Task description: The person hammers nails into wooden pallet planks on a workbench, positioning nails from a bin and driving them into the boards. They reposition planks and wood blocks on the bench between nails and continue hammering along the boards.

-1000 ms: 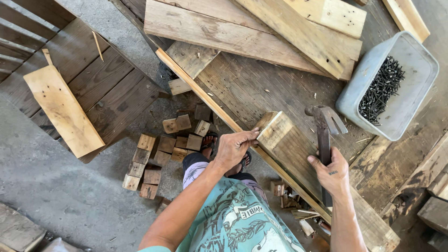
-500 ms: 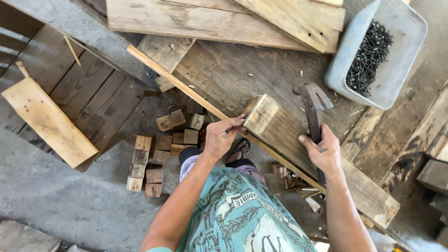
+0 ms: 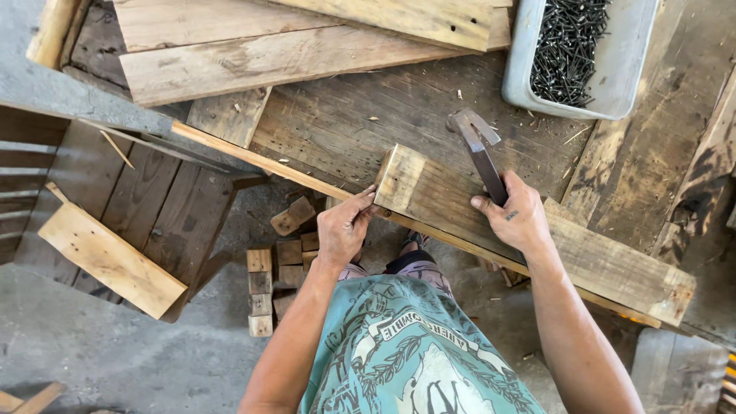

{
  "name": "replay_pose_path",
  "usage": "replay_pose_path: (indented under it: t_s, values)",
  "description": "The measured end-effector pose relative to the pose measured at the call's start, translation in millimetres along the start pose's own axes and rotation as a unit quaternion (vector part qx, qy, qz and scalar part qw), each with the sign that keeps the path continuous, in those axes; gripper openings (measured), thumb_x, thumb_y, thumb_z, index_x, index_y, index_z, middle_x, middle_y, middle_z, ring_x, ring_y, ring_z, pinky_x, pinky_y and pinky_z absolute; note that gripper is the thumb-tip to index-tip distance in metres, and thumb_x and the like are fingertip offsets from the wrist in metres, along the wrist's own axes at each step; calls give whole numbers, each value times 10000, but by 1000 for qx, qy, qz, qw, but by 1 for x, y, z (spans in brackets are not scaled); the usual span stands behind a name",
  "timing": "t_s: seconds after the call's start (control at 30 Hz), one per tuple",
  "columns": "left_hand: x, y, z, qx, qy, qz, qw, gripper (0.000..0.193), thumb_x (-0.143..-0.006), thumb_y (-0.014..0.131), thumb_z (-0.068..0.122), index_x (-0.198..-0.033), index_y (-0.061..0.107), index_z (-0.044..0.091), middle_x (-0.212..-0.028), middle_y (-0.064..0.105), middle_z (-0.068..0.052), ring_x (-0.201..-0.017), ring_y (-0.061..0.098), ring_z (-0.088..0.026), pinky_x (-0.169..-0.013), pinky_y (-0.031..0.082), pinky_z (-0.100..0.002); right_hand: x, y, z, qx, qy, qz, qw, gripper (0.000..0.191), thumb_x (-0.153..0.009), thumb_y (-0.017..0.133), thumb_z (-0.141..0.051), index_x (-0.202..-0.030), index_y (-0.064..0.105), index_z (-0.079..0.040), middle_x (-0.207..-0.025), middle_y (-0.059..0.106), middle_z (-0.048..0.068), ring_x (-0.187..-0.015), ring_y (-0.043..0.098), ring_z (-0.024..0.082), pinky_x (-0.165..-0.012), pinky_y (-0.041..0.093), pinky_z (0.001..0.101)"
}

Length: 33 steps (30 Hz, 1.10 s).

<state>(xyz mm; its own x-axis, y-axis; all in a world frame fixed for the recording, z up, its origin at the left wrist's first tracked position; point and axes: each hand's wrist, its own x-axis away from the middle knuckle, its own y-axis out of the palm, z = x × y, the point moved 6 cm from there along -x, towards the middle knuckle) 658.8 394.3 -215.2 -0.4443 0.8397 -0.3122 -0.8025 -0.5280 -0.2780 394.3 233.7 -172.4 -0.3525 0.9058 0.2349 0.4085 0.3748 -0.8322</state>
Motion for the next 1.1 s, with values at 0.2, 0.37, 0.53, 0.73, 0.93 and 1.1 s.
replay_pose_path:
  t_s: [0.2,0.37,0.53,0.73,0.93,1.1]
  values:
    - [5,5,-2,9,-5,26,1000,123,-913,766,7,-1029,728,1,-1116,765,-168,-1014,782,-278,-824,629,-324,0,-2,-2,11,0,-9,1000,436,-819,874,-256,-902,544,18,-685,574,177,-631,562,319,-614,455,430]
    - [6,6,-2,15,-17,34,999,126,-914,779,26,-1024,725,-4,-1098,767,-180,-1003,786,-273,-806,630,-317,-1,-4,-5,5,23,-24,999,418,-807,871,-270,-929,578,1,-685,605,155,-638,588,282,-611,460,427]
    - [6,6,-1,11,-24,42,999,109,-915,773,30,-1006,725,-6,-1079,772,-179,-990,789,-262,-779,630,-311,-2,-6,-8,-1,27,-26,999,403,-806,871,-265,-934,596,0,-698,621,144,-652,596,263,-620,466,426]
    - [4,5,3,22,-25,52,998,105,-923,768,24,-1008,713,-5,-1079,768,-180,-988,788,-267,-773,630,-315,-4,-5,-4,-1,30,-27,999,411,-794,878,-264,-927,593,1,-710,626,148,-660,596,269,-628,469,424]
    - [1,0,10,-22,-12,48,999,144,-914,767,42,-1047,725,5,-1112,765,-166,-971,777,-263,-780,629,-312,-5,-3,0,22,17,-11,1000,416,-807,871,-264,-968,603,10,-759,636,184,-690,608,311,-658,480,425]
    - [52,-7,-29,28,-151,79,985,161,-940,774,122,-1049,742,8,-888,724,-103,-711,706,-165,-653,555,-265,-10,6,17,40,3,-18,999,399,-823,856,-270,-1008,628,-1,-770,644,166,-704,616,279,-676,485,407]
